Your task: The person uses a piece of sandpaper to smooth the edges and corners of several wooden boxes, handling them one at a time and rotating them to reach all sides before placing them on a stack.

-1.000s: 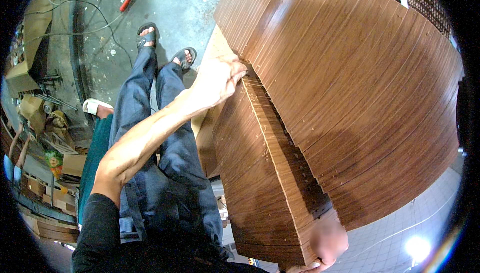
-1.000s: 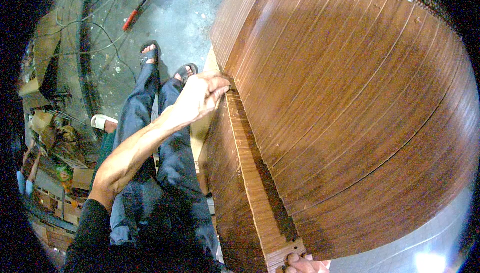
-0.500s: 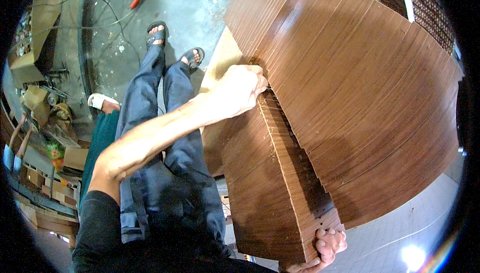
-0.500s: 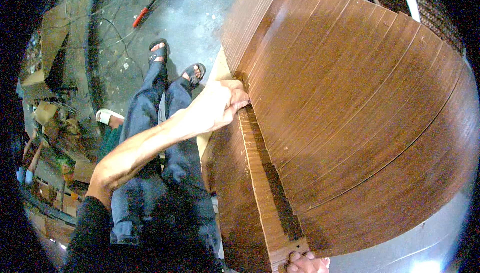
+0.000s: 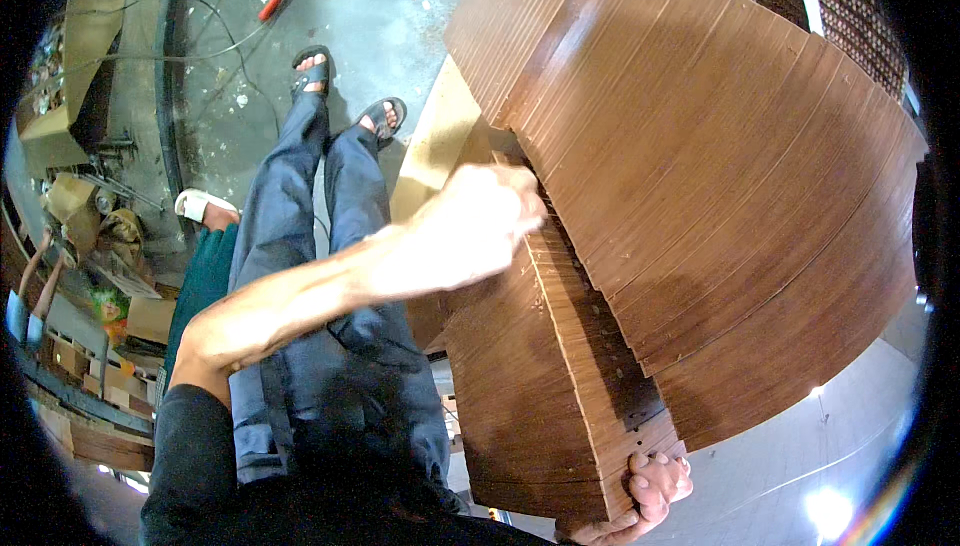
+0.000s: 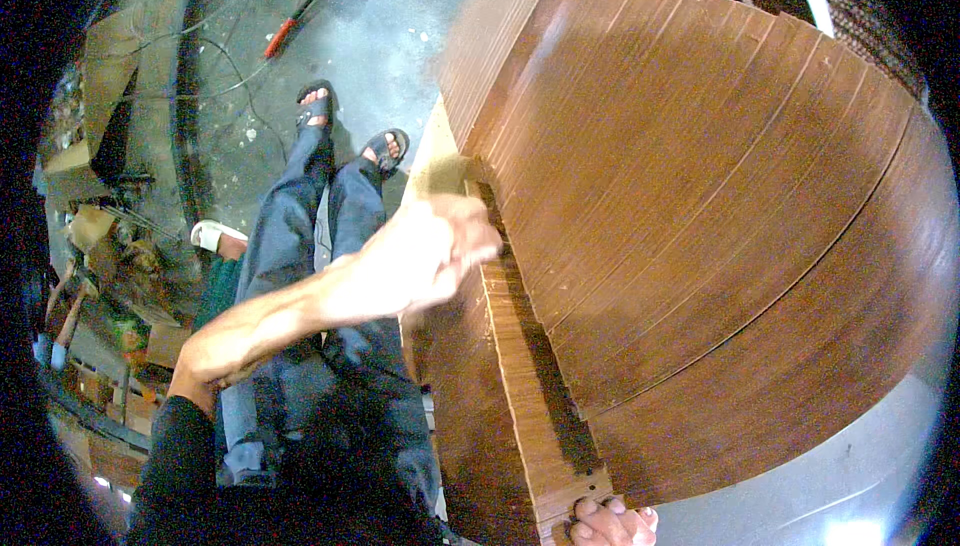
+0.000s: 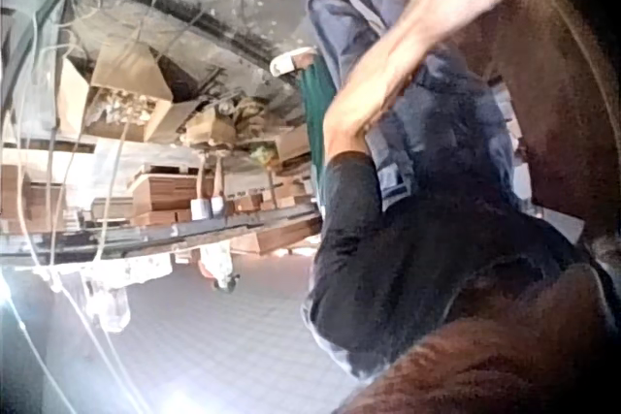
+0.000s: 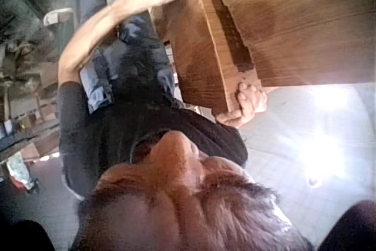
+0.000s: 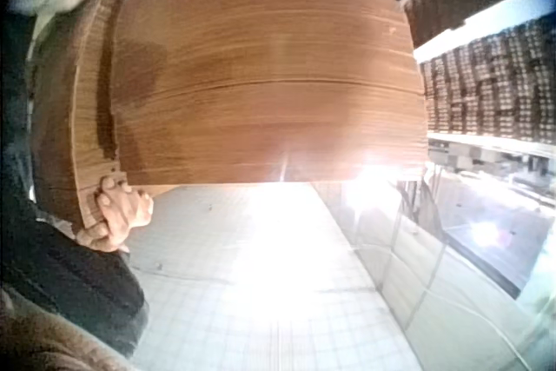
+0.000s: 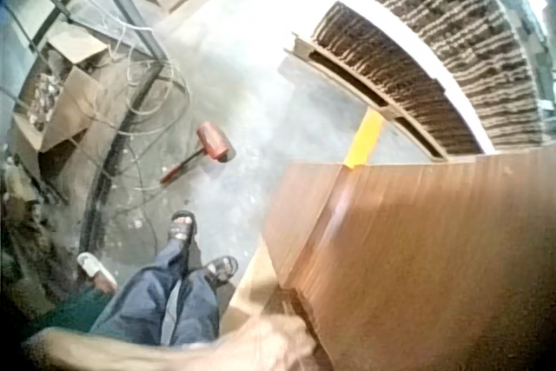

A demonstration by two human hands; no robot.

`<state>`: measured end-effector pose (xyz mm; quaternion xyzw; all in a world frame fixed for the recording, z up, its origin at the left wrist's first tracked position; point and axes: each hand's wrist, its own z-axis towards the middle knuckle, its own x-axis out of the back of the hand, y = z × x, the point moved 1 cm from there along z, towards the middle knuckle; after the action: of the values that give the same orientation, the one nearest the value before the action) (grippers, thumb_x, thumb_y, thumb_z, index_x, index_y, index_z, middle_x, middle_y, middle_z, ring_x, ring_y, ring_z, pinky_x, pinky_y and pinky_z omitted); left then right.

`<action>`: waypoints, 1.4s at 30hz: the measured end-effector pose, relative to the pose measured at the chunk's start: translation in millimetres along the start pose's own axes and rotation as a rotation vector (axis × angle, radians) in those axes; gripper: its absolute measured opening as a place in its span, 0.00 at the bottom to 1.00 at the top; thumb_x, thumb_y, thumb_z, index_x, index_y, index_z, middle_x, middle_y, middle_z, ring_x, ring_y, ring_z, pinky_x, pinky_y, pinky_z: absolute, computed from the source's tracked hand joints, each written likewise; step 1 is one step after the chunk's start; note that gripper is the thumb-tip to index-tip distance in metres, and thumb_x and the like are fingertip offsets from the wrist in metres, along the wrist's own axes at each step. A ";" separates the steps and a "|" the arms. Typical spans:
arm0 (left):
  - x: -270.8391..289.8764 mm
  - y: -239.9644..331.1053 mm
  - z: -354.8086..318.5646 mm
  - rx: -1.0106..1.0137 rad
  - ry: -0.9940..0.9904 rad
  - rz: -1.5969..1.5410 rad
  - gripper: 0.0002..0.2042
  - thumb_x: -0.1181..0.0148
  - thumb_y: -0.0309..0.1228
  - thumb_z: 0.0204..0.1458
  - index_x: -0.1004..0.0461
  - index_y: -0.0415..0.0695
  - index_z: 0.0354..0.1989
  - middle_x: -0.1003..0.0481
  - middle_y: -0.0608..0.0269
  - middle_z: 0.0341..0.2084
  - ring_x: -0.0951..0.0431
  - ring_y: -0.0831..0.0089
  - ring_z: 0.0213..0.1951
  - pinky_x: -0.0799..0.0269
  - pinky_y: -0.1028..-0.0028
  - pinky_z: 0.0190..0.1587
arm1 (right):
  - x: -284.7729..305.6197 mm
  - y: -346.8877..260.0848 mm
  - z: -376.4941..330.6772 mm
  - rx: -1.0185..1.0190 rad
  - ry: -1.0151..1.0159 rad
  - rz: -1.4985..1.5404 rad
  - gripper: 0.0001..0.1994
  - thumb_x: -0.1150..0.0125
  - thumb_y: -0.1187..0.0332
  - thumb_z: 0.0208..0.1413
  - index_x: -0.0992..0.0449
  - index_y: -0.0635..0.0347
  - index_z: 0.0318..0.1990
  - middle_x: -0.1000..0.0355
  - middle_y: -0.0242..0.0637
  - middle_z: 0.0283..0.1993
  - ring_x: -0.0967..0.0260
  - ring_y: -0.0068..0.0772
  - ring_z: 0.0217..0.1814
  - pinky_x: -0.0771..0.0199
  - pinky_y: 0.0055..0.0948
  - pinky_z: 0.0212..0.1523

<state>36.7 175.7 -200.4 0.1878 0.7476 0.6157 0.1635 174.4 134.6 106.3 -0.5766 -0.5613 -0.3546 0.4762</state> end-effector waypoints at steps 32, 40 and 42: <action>-40.8 -6.4 -31.9 0.033 0.605 -0.338 0.07 0.41 0.16 0.54 0.21 0.31 0.40 0.23 0.52 0.28 0.23 0.67 0.28 0.28 0.73 0.28 | 0.2 -2.9 -4.5 0.000 0.047 -0.018 0.19 0.62 0.53 0.71 0.30 0.58 0.48 0.24 0.42 0.42 0.32 0.40 0.43 0.38 0.48 0.57; -28.5 56.6 -51.8 -0.160 0.663 -0.312 0.08 0.39 0.17 0.48 0.20 0.36 0.36 0.22 0.52 0.29 0.21 0.61 0.29 0.24 0.67 0.32 | 2.0 -0.2 -0.7 0.014 -0.017 -0.002 0.19 0.62 0.53 0.71 0.31 0.57 0.48 0.24 0.41 0.43 0.32 0.40 0.44 0.38 0.48 0.56; -14.8 9.1 -29.4 0.087 0.405 -0.120 0.04 0.40 0.23 0.55 0.20 0.36 0.35 0.24 0.52 0.25 0.22 0.58 0.29 0.26 0.64 0.33 | 2.3 -8.9 -11.5 -0.056 0.027 -0.031 0.19 0.62 0.53 0.71 0.31 0.57 0.48 0.24 0.41 0.43 0.32 0.40 0.44 0.38 0.49 0.57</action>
<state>36.4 144.9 -185.7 0.0222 0.8008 0.5973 0.0379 167.3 123.7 113.2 -0.5761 -0.5536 -0.3854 0.4617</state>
